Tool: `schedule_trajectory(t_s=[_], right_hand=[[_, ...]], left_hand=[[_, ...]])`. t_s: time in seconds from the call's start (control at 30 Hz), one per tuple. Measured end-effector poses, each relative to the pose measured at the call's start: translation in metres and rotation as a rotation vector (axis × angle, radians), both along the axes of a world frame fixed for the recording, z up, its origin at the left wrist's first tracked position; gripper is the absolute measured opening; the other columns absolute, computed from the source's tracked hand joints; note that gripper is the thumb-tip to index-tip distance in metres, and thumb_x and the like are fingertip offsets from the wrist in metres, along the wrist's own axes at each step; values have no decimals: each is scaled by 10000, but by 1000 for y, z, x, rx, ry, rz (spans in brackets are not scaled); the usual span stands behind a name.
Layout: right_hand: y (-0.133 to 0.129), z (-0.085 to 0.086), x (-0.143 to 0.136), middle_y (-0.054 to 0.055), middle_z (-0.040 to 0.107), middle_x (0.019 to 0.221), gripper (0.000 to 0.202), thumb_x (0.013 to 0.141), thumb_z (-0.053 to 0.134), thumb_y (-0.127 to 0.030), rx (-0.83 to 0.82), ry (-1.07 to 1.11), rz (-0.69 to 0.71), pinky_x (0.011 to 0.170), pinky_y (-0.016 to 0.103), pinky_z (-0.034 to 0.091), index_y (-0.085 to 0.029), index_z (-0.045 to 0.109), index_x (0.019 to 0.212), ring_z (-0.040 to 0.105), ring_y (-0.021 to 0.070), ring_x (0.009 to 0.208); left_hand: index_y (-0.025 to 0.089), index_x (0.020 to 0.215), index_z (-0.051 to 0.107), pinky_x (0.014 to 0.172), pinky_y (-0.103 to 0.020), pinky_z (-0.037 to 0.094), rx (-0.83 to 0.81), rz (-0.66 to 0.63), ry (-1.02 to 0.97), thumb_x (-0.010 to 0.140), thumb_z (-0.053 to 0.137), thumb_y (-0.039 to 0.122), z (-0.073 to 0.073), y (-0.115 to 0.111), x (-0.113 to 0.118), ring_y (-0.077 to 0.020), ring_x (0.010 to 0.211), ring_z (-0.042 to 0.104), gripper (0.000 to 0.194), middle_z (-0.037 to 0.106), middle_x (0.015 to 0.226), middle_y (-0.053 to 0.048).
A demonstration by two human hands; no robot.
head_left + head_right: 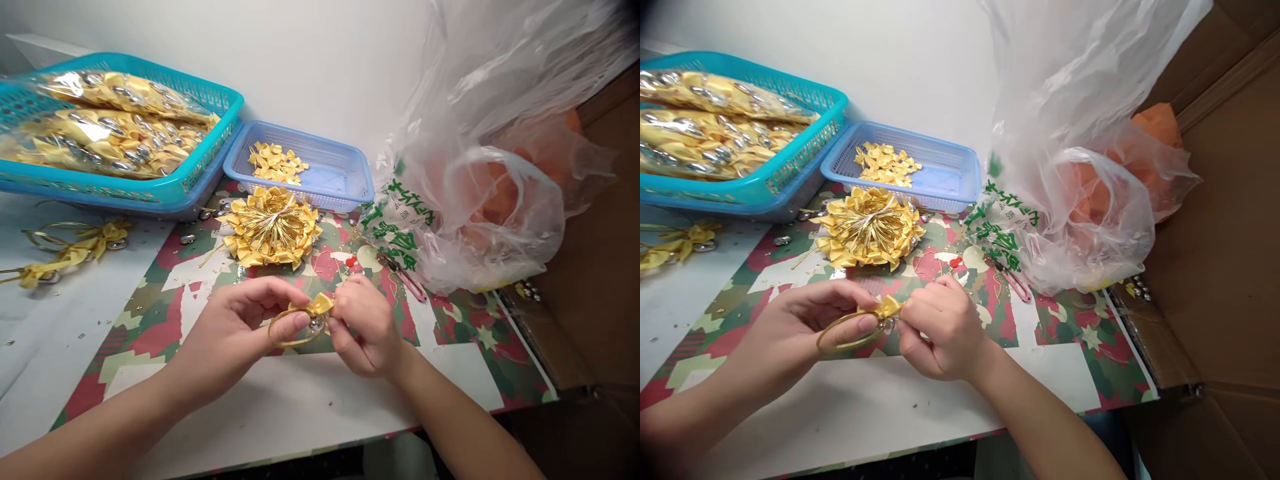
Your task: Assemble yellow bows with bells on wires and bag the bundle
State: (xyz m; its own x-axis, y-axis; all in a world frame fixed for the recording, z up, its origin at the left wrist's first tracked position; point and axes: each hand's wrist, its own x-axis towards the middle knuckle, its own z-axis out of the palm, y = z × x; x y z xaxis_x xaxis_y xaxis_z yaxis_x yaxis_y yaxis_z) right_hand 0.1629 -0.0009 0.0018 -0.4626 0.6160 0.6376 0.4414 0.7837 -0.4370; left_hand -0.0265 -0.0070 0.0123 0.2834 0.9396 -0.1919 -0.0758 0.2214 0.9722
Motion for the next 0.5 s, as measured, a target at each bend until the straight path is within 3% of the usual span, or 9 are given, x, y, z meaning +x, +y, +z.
schedule_trajectory(t_s=[0.23,0.5], right_hand=[[1,-1,-1,-44,378,541,209,833,404,-148,-71,17,-4,572,297,285,-216,360,640,325,115,511],[0,-2,-3,-49,383,537,216,828,399,-129,-106,40,-2,584,290,296,-214,349,636,348,104,507]], left_hand=[[231,753,751,496,-175,469,-199,-20,-83,640,847,332,-3,5,-1,-114,589,585,179,659,695,-2],[209,751,757,559,-203,496,-207,-73,-114,688,807,365,-6,7,-2,-127,627,588,175,674,717,-18]])
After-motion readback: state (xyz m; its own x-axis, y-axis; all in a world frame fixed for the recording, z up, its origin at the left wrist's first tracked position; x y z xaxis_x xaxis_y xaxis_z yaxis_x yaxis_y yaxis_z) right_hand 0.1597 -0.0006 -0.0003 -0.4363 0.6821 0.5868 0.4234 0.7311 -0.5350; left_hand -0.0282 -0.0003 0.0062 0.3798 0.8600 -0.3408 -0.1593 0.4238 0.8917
